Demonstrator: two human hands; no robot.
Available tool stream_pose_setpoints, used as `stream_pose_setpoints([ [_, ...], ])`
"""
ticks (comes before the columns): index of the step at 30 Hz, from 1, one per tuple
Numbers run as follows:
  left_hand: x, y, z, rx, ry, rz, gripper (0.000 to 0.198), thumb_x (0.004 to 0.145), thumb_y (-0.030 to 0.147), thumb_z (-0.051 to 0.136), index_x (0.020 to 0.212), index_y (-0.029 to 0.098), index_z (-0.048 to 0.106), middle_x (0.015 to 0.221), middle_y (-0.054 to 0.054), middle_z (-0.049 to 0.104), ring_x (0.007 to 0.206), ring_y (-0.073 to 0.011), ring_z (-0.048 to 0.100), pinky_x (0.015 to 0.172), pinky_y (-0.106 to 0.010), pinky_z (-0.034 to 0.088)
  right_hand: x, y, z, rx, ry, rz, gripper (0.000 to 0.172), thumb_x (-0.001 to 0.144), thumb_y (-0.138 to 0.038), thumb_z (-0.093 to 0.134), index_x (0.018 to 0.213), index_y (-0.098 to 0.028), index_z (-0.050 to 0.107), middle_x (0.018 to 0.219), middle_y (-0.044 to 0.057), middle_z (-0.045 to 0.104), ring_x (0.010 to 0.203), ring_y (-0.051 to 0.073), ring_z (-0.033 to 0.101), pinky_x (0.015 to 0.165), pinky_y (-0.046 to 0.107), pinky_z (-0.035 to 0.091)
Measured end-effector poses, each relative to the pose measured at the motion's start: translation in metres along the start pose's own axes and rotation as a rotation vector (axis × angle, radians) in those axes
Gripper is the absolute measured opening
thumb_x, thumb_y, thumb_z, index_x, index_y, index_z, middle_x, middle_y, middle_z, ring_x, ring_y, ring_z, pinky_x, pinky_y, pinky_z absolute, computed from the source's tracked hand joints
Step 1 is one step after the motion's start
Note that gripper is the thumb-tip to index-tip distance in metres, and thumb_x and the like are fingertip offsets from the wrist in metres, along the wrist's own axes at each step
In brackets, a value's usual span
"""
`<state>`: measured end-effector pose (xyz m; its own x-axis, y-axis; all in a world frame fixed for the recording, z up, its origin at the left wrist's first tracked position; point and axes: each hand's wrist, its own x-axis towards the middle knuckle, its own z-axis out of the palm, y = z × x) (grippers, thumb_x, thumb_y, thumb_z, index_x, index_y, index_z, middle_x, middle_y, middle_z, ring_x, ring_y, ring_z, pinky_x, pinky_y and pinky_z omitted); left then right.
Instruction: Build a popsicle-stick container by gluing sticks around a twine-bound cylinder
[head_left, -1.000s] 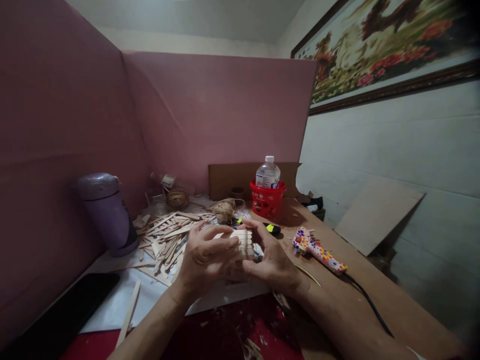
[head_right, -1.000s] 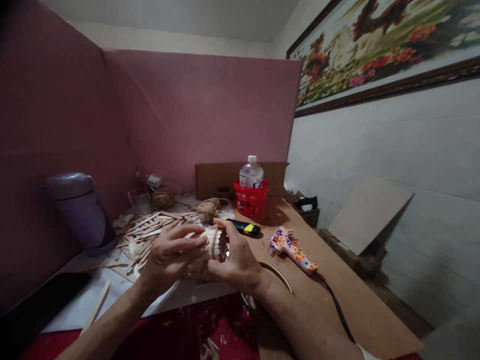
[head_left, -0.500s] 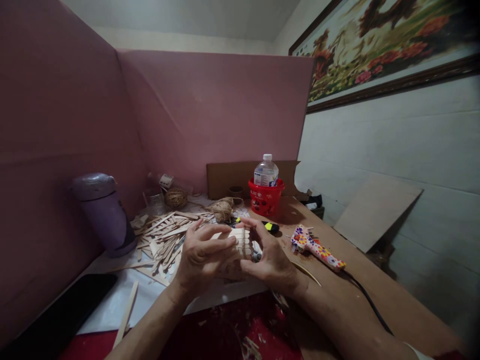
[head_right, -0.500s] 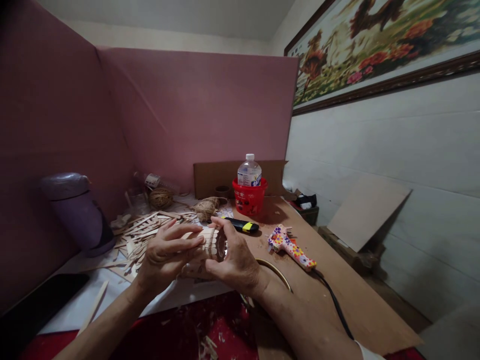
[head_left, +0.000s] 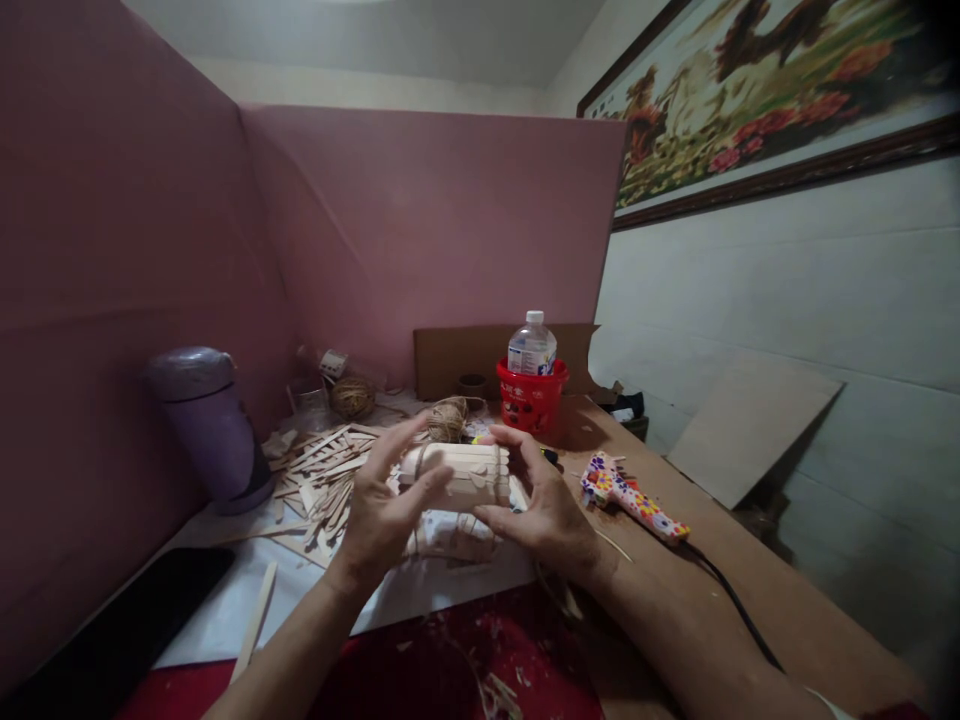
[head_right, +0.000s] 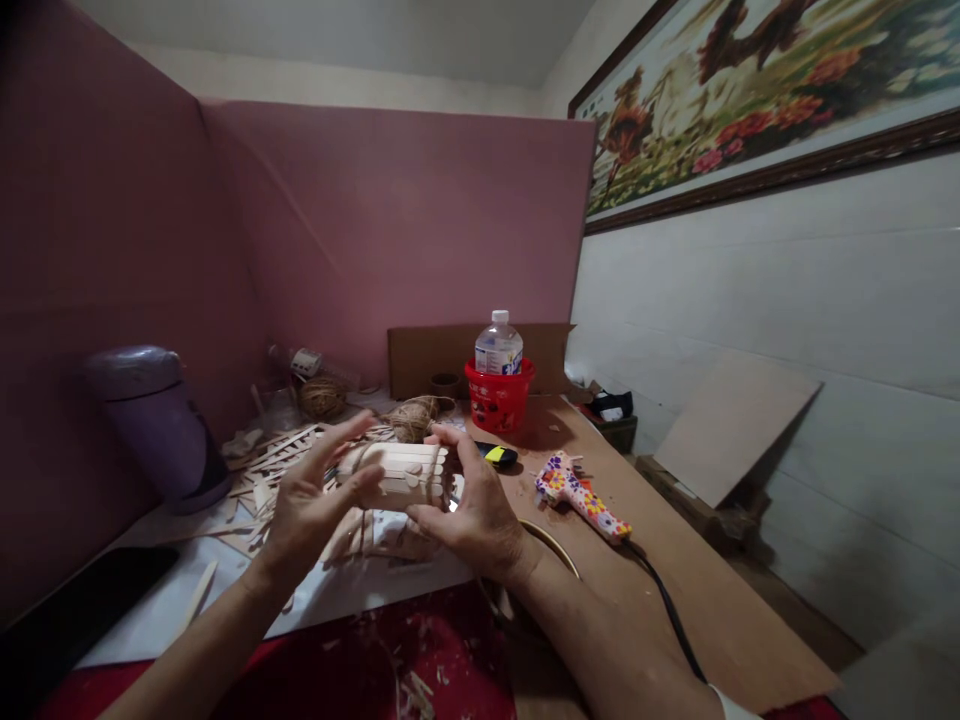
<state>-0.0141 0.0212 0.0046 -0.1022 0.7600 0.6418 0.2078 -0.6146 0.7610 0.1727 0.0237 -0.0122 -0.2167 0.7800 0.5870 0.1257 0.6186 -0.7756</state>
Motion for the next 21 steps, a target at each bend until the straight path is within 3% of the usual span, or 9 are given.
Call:
stream_pose_setpoints([
  [3,0.003,-0.003,0.003,-0.29,0.179,-0.246,0.061,0.067,0.037,0.078,0.123,0.026,0.058,0.118,-0.007,0.061,0.107,-0.0224,0.057,0.087,-0.031,0.045,-0.001,0.0,0.001,0.037,0.035,-0.039,0.068,0.066,-0.017,0.071,0.126,-0.02,0.04,0.123,0.012,0.056,0.111,0.025,0.059,0.097,0.041,0.047],
  [5,0.002,-0.001,0.007,-0.507,0.175,-0.416,0.068,0.063,0.041,0.08,0.123,0.022,0.054,0.107,-0.006,0.062,0.093,-0.0195,0.061,0.076,-0.027,0.049,-0.002,0.0,0.002,0.055,0.048,-0.06,0.066,0.067,-0.019,0.071,0.125,-0.021,0.041,0.123,0.012,0.056,0.112,0.025,0.058,0.098,0.04,0.047],
  [7,-0.001,0.004,0.011,-0.639,0.093,-0.494,0.072,0.063,0.039,0.081,0.126,0.022,0.05,0.101,-0.005,0.064,0.084,-0.017,0.063,0.072,-0.025,0.05,-0.003,0.0,0.002,0.059,0.054,-0.074,0.063,0.068,-0.019,0.071,0.124,-0.021,0.042,0.123,0.011,0.057,0.112,0.025,0.058,0.098,0.04,0.047],
  [11,-0.007,0.012,0.013,-0.708,-0.044,-0.479,0.074,0.067,0.026,0.08,0.133,0.025,0.045,0.1,-0.004,0.067,0.083,-0.0164,0.064,0.074,-0.025,0.051,-0.004,0.0,0.002,0.031,0.045,-0.125,0.06,0.07,-0.018,0.07,0.124,-0.022,0.043,0.123,0.01,0.055,0.114,0.025,0.056,0.1,0.041,0.044],
  [17,-0.004,0.013,0.01,-0.663,0.001,-0.474,0.07,0.063,0.02,0.081,0.128,0.021,0.053,0.096,-0.004,0.068,0.077,-0.0147,0.064,0.066,-0.022,0.053,-0.005,-0.007,-0.001,-0.072,0.063,-0.278,0.054,0.077,-0.025,0.071,0.125,-0.023,0.045,0.13,0.01,0.047,0.125,0.027,0.045,0.106,0.043,0.038],
  [21,-0.003,0.015,0.012,-0.65,0.024,-0.469,0.073,0.059,0.018,0.083,0.126,0.019,0.055,0.092,-0.005,0.069,0.073,-0.0142,0.064,0.062,-0.021,0.053,-0.007,-0.013,-0.004,-0.165,0.103,-0.339,0.033,0.082,-0.019,0.064,0.113,-0.024,0.053,0.124,0.009,0.05,0.12,0.025,0.048,0.103,0.043,0.038],
])
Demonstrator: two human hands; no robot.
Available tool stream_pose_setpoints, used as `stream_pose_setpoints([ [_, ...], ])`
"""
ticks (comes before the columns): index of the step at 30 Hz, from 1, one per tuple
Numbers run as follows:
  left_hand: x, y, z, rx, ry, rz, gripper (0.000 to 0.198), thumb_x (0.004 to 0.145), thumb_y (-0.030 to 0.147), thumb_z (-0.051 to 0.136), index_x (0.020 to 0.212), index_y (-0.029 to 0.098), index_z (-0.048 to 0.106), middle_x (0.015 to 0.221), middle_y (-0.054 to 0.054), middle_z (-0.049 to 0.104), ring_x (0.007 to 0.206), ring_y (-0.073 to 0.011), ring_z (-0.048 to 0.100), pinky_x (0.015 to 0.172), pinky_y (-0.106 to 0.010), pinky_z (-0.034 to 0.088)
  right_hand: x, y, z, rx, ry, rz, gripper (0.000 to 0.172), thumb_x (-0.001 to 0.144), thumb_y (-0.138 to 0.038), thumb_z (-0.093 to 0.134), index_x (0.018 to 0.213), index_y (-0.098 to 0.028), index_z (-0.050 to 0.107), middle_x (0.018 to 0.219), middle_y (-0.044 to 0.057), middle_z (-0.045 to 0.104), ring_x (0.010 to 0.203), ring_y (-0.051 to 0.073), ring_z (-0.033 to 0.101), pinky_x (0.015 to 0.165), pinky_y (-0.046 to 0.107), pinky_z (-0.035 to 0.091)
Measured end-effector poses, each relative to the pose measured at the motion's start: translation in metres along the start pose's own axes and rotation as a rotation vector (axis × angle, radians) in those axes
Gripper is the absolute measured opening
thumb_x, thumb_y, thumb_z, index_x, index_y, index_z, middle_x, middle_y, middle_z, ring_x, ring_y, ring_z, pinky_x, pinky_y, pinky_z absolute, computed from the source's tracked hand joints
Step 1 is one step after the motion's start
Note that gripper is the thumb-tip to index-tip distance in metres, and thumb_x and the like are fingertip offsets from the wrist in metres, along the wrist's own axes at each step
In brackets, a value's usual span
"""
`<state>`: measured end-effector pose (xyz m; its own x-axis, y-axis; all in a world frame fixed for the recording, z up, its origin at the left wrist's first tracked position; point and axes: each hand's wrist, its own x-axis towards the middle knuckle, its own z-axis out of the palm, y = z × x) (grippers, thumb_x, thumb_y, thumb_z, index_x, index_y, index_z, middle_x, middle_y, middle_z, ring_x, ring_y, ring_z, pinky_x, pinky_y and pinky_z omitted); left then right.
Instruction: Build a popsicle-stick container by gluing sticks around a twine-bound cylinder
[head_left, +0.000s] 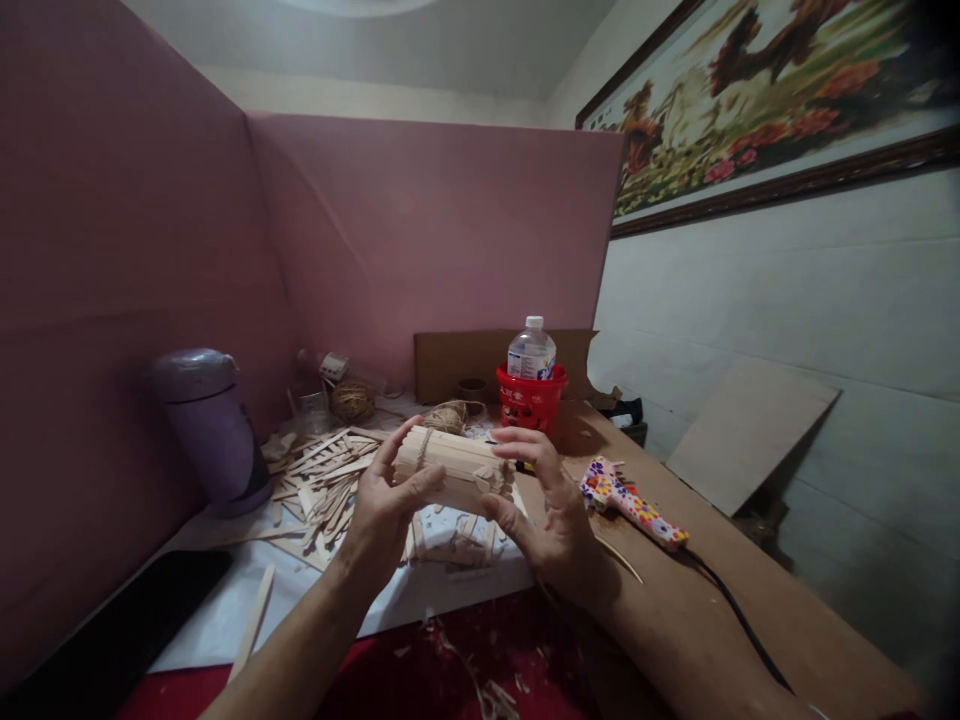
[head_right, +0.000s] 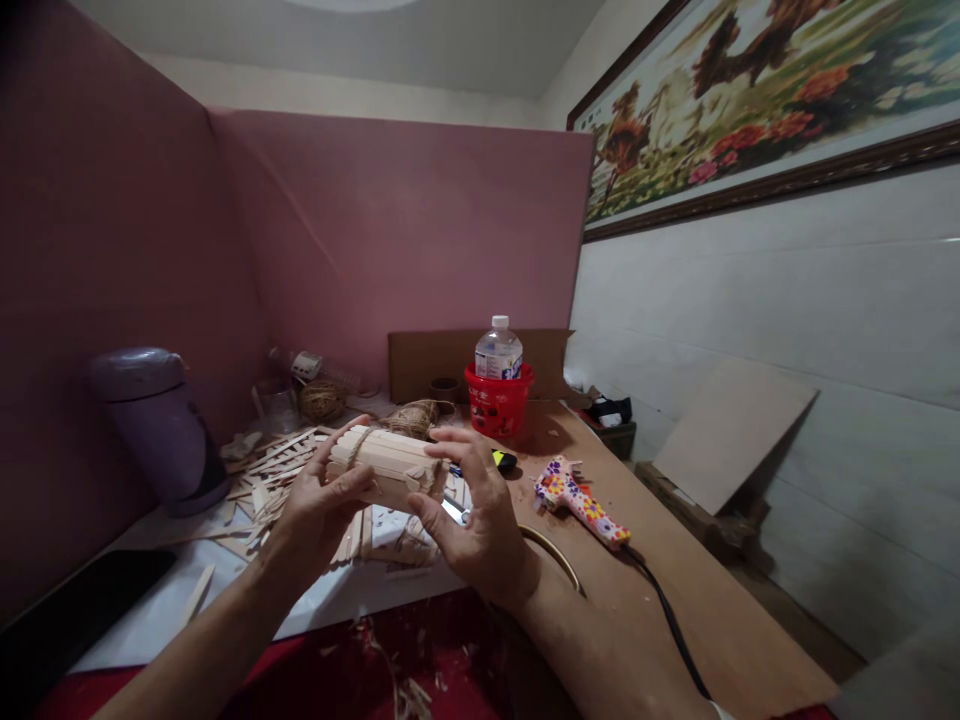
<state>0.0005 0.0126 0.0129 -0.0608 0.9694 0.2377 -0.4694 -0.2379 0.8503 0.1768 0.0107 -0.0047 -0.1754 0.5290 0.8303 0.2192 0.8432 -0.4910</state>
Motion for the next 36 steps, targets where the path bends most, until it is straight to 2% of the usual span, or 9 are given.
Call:
stream_pose_setpoints([
  [7,-0.001,-0.0023,0.0017,0.026,0.034,0.027,0.078,0.055,0.02,0.085,0.127,0.018,0.055,0.09,-0.003,0.068,0.073,-0.0142,0.063,0.063,-0.021,0.053,-0.0007,0.0005,0.0005,-0.045,0.007,-0.055,0.022,0.081,-0.012,0.062,0.1,-0.023,0.058,0.112,0.008,0.055,0.109,0.023,0.054,0.095,0.042,0.042],
  [26,-0.0033,-0.0031,0.0027,0.009,0.04,0.016,0.071,0.055,0.016,0.084,0.121,0.018,0.058,0.087,-0.003,0.069,0.071,-0.0141,0.064,0.058,-0.019,0.052,-0.0023,0.0052,0.0053,0.071,0.045,-0.02,0.015,0.079,-0.009,0.064,0.086,-0.022,0.064,0.107,0.007,0.056,0.104,0.021,0.057,0.092,0.038,0.043],
  [32,-0.0025,-0.0051,0.0017,0.004,0.04,0.001,0.073,0.056,0.016,0.084,0.123,0.018,0.056,0.088,-0.003,0.069,0.071,-0.0145,0.064,0.059,-0.021,0.053,-0.0017,0.0058,0.0054,0.015,0.033,-0.046,0.02,0.078,-0.008,0.062,0.093,-0.021,0.061,0.108,0.008,0.056,0.104,0.022,0.056,0.09,0.039,0.044],
  [36,-0.0005,-0.0079,-0.0011,-0.003,0.028,-0.027,0.072,0.06,0.019,0.082,0.126,0.019,0.053,0.092,-0.004,0.068,0.073,-0.0142,0.063,0.061,-0.022,0.053,-0.0013,0.0041,0.0044,-0.02,0.032,-0.067,0.031,0.078,-0.008,0.063,0.106,-0.021,0.056,0.111,0.008,0.056,0.108,0.023,0.054,0.094,0.04,0.042],
])
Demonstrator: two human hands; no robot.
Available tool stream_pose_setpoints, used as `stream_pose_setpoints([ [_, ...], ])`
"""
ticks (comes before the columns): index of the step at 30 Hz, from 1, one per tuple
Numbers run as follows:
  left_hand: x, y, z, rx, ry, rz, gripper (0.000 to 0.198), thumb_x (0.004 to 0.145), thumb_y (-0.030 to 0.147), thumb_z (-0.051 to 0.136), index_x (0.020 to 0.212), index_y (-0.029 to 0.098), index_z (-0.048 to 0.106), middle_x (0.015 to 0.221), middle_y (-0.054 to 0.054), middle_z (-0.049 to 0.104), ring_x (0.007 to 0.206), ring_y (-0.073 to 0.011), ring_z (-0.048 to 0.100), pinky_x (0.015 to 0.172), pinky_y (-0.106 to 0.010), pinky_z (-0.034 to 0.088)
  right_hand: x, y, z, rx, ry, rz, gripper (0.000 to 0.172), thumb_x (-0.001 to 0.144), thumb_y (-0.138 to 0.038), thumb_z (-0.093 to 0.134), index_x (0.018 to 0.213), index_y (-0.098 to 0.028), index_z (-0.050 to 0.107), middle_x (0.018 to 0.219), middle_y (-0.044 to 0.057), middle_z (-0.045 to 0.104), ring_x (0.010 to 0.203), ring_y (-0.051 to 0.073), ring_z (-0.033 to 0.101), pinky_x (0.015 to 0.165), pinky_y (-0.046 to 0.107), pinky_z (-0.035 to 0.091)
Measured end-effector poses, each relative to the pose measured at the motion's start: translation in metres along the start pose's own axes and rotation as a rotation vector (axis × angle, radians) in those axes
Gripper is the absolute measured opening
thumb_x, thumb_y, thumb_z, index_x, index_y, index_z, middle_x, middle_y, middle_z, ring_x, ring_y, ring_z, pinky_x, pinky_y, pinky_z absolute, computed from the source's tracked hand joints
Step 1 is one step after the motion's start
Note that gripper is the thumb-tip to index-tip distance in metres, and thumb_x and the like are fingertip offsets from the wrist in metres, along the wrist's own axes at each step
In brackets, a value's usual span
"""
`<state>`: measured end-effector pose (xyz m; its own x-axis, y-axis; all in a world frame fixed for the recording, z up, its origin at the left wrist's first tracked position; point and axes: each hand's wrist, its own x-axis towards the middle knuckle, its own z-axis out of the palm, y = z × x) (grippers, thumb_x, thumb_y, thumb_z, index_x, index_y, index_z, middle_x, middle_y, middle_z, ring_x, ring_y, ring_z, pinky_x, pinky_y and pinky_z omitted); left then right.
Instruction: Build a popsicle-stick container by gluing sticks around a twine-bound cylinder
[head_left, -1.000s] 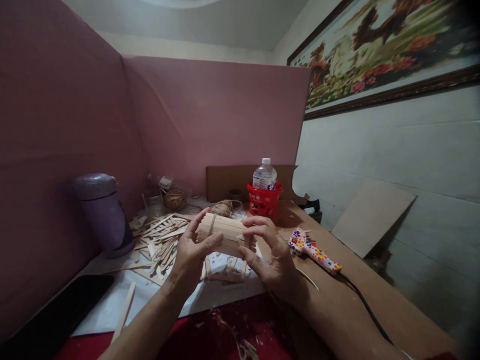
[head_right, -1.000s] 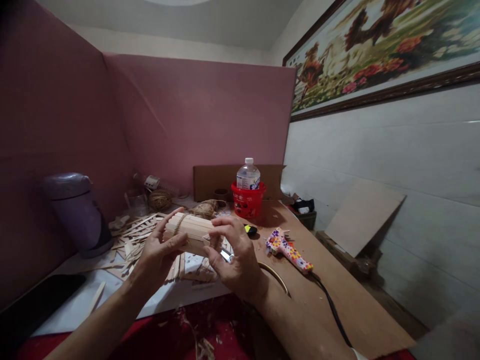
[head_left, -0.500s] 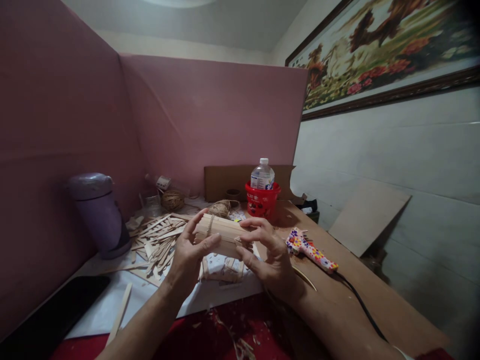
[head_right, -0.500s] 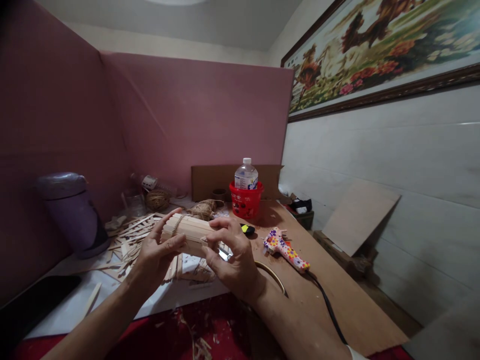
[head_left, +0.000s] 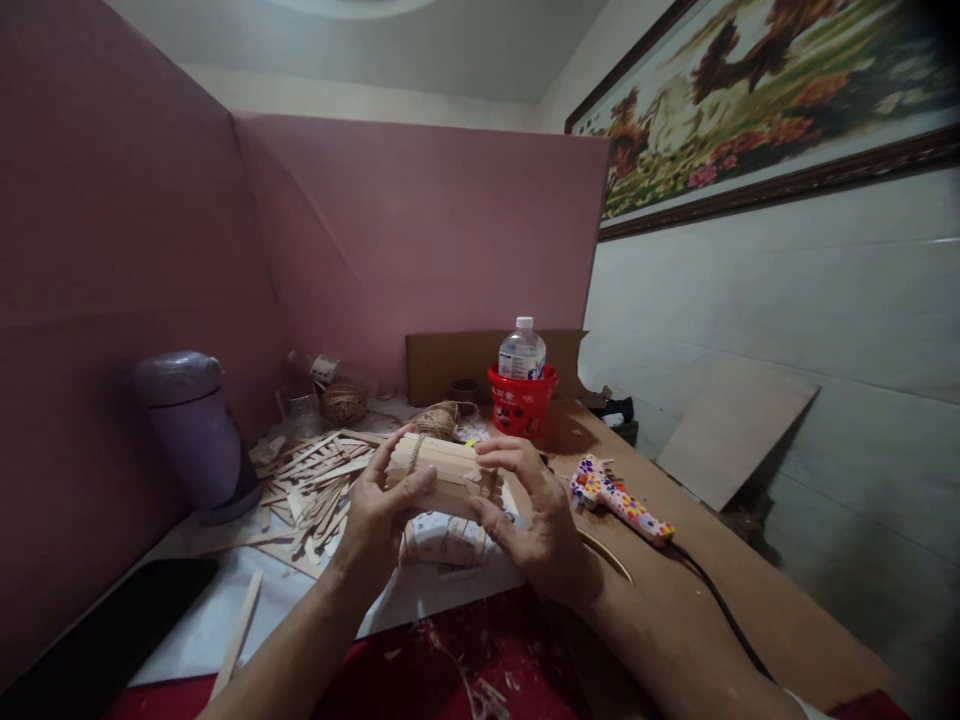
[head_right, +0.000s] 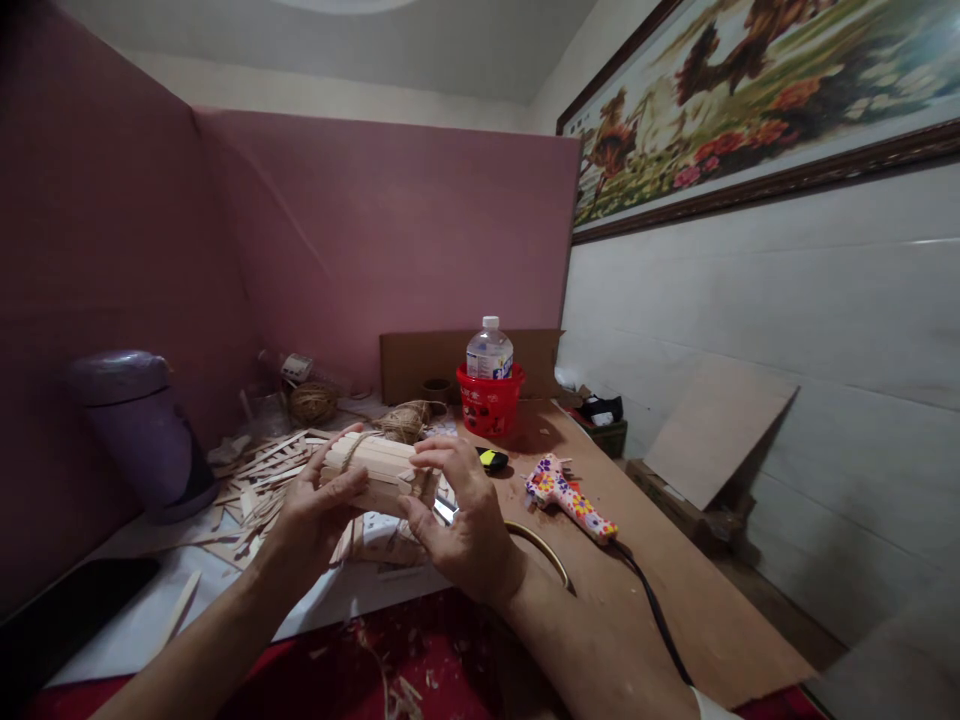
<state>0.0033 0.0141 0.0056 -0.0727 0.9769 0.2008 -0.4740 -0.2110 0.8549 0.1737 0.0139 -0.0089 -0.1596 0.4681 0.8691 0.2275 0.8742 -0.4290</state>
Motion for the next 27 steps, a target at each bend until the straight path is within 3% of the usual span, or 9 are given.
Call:
stream_pose_setpoints([
  [21,-0.0039,-0.0004,-0.0002,0.035,-0.027,-0.007,0.071,0.064,0.019,0.079,0.129,0.019,0.05,0.095,-0.004,0.067,0.077,-0.0145,0.062,0.064,-0.022,0.051,0.0008,-0.002,0.0024,-0.038,0.01,-0.024,0.021,0.08,-0.008,0.059,0.094,-0.024,0.06,0.103,0.007,0.058,0.1,0.022,0.057,0.086,0.04,0.048],
  [27,-0.0018,-0.0018,-0.0013,0.037,-0.018,-0.005,0.07,0.064,0.02,0.08,0.127,0.019,0.051,0.098,-0.004,0.064,0.077,-0.0146,0.061,0.063,-0.022,0.052,-0.0001,-0.0015,0.0018,-0.052,0.004,-0.024,0.023,0.079,-0.007,0.058,0.095,-0.023,0.057,0.104,0.007,0.057,0.102,0.023,0.056,0.09,0.042,0.046],
])
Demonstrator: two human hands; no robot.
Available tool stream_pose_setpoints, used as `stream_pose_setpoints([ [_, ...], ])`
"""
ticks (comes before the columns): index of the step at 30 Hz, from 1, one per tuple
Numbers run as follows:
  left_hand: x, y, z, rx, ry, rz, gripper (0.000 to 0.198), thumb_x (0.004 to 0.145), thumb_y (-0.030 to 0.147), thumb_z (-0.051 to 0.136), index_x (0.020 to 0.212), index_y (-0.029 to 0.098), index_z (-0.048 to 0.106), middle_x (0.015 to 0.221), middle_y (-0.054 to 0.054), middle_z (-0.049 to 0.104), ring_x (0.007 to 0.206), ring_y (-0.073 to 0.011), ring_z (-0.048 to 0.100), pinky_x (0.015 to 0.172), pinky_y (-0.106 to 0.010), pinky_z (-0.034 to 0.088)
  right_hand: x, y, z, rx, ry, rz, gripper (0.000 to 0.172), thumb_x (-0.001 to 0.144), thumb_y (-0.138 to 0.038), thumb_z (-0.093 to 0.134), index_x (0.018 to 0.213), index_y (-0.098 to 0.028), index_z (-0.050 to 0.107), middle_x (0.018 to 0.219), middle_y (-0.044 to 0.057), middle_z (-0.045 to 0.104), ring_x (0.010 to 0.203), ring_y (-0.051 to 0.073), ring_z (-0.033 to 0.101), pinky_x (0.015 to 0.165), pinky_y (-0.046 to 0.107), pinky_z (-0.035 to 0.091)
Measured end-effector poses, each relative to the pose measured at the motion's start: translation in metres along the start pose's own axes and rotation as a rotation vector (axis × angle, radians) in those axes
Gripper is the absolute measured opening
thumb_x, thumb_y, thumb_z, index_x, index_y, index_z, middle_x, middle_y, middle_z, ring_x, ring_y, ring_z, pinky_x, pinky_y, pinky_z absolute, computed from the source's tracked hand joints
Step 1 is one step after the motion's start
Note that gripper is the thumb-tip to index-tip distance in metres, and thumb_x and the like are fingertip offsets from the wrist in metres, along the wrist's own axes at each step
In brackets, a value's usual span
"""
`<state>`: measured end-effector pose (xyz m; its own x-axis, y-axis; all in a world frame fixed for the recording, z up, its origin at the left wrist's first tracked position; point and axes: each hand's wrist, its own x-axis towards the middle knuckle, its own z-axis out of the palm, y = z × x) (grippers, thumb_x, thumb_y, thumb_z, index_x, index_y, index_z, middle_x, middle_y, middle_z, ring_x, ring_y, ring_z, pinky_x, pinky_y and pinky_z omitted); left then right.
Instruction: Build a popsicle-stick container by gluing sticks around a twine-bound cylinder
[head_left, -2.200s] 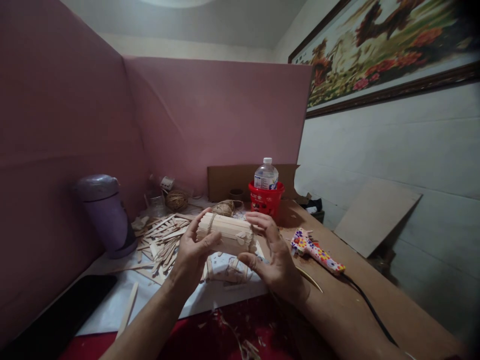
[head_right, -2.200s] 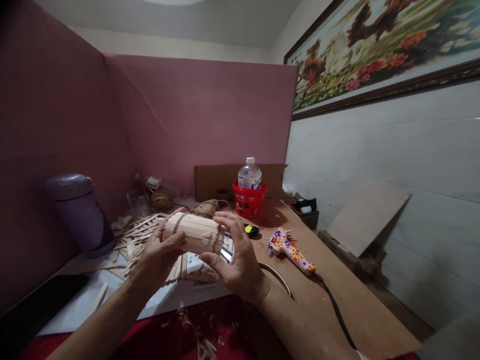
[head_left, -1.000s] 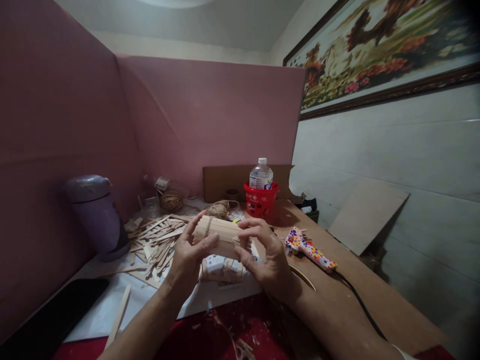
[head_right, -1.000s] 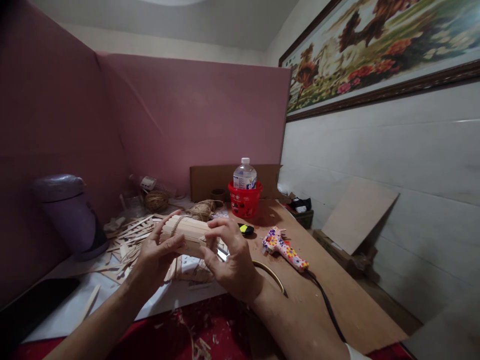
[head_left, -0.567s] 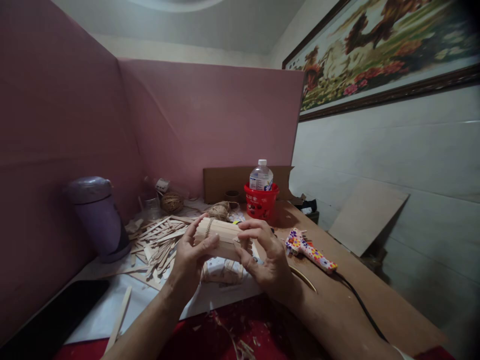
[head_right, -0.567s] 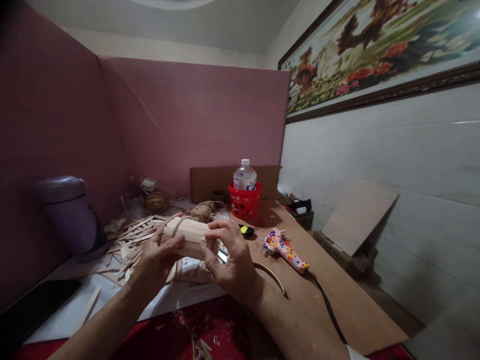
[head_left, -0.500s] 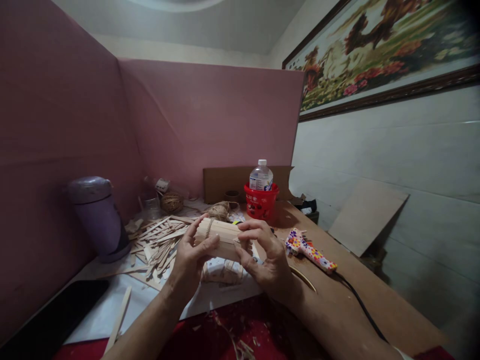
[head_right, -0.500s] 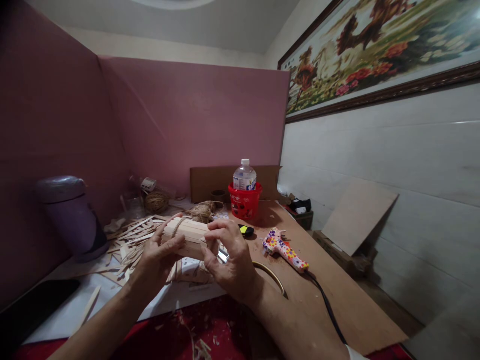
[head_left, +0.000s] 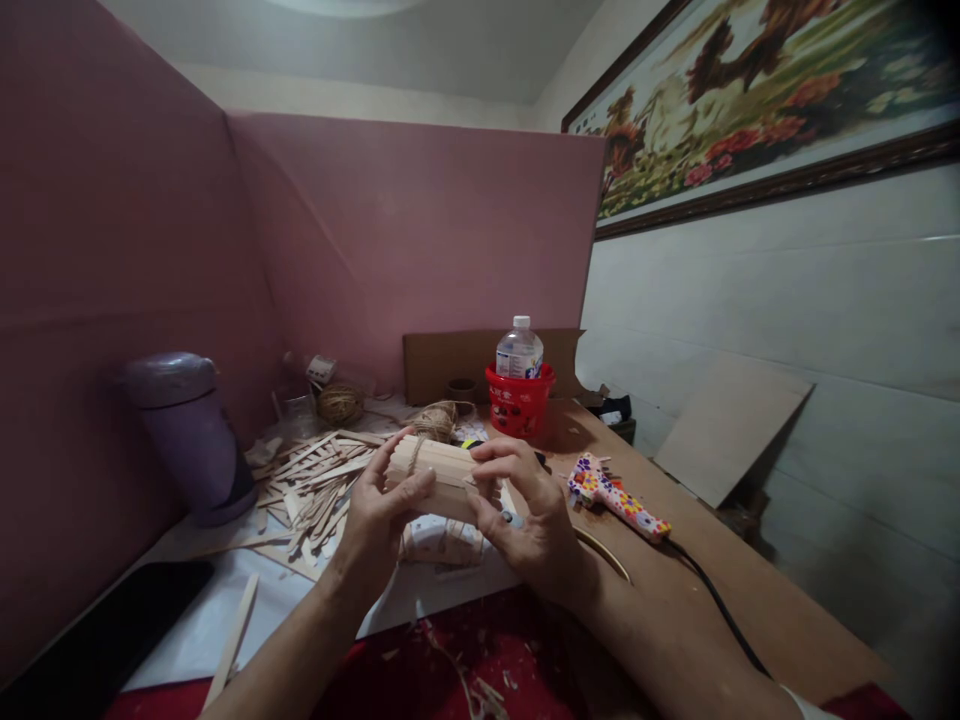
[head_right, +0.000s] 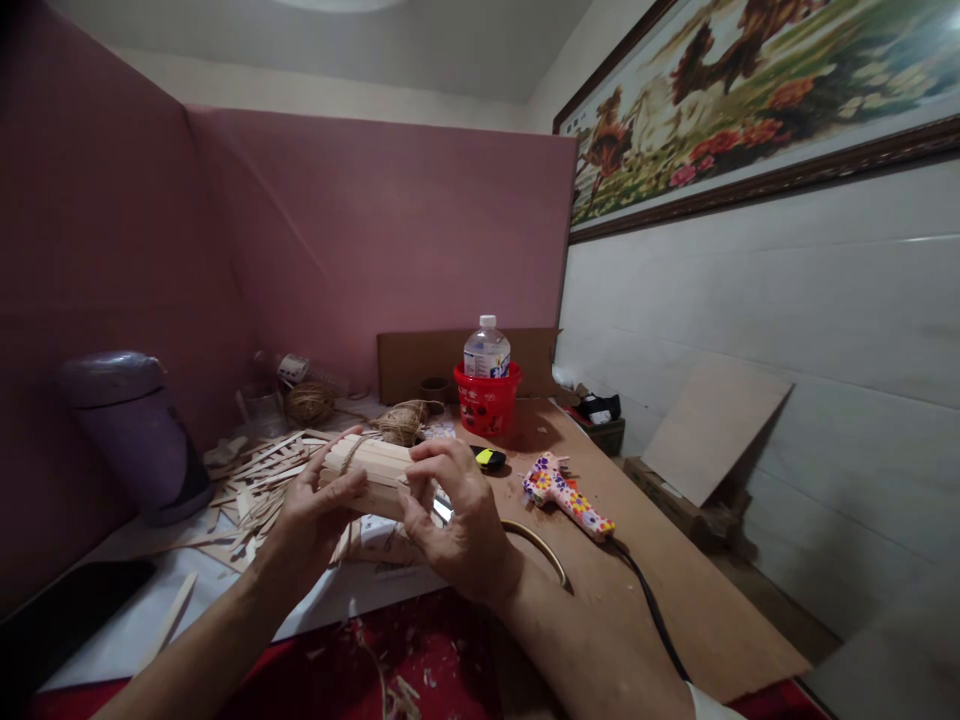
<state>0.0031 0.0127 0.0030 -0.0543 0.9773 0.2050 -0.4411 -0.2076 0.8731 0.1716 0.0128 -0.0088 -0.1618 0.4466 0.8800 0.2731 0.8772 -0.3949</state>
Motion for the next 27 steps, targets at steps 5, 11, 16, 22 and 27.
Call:
stream_pose_setpoints([
  [5,-0.0004,0.0002,-0.0003,-0.016,-0.002,-0.013,0.068,0.065,0.02,0.079,0.127,0.019,0.05,0.098,-0.004,0.064,0.078,-0.0147,0.061,0.063,-0.022,0.051,-0.0008,-0.0012,-0.0011,0.019,-0.016,0.008,0.03,0.078,-0.01,0.06,0.106,-0.022,0.054,0.11,0.009,0.056,0.106,0.024,0.054,0.093,0.043,0.044],
  [11,-0.0006,0.0014,0.0027,-0.014,0.004,-0.013,0.069,0.063,0.02,0.079,0.126,0.019,0.051,0.095,-0.004,0.066,0.077,-0.0151,0.062,0.065,-0.023,0.052,0.0003,-0.0013,0.0008,-0.006,0.007,0.018,0.021,0.08,-0.009,0.058,0.095,-0.023,0.056,0.105,0.007,0.057,0.102,0.023,0.056,0.089,0.04,0.046],
  [16,0.0008,0.0015,0.004,-0.033,0.028,-0.038,0.069,0.061,0.019,0.081,0.124,0.018,0.053,0.094,-0.004,0.067,0.075,-0.0151,0.063,0.064,-0.023,0.052,-0.0007,-0.0013,0.0003,0.019,-0.01,0.045,0.021,0.081,-0.012,0.058,0.099,-0.023,0.056,0.108,0.008,0.057,0.105,0.024,0.056,0.091,0.041,0.044],
  [22,0.0009,0.0024,0.0027,-0.03,0.018,-0.056,0.053,0.065,0.023,0.078,0.114,0.017,0.057,0.094,-0.005,0.069,0.076,-0.0164,0.065,0.063,-0.025,0.053,-0.0027,0.0039,-0.0006,0.059,0.142,0.141,0.018,0.095,-0.021,0.039,0.095,-0.023,0.057,0.11,0.008,0.056,0.108,0.023,0.054,0.094,0.041,0.041],
  [27,0.0014,0.0006,0.0004,-0.024,0.003,-0.102,0.037,0.066,0.026,0.076,0.098,0.015,0.06,0.088,-0.005,0.068,0.073,-0.0162,0.064,0.063,-0.027,0.054,-0.0005,0.0074,0.0002,0.015,0.199,0.151,0.02,0.095,-0.02,0.038,0.088,-0.022,0.057,0.097,0.006,0.057,0.097,0.021,0.055,0.086,0.038,0.043],
])
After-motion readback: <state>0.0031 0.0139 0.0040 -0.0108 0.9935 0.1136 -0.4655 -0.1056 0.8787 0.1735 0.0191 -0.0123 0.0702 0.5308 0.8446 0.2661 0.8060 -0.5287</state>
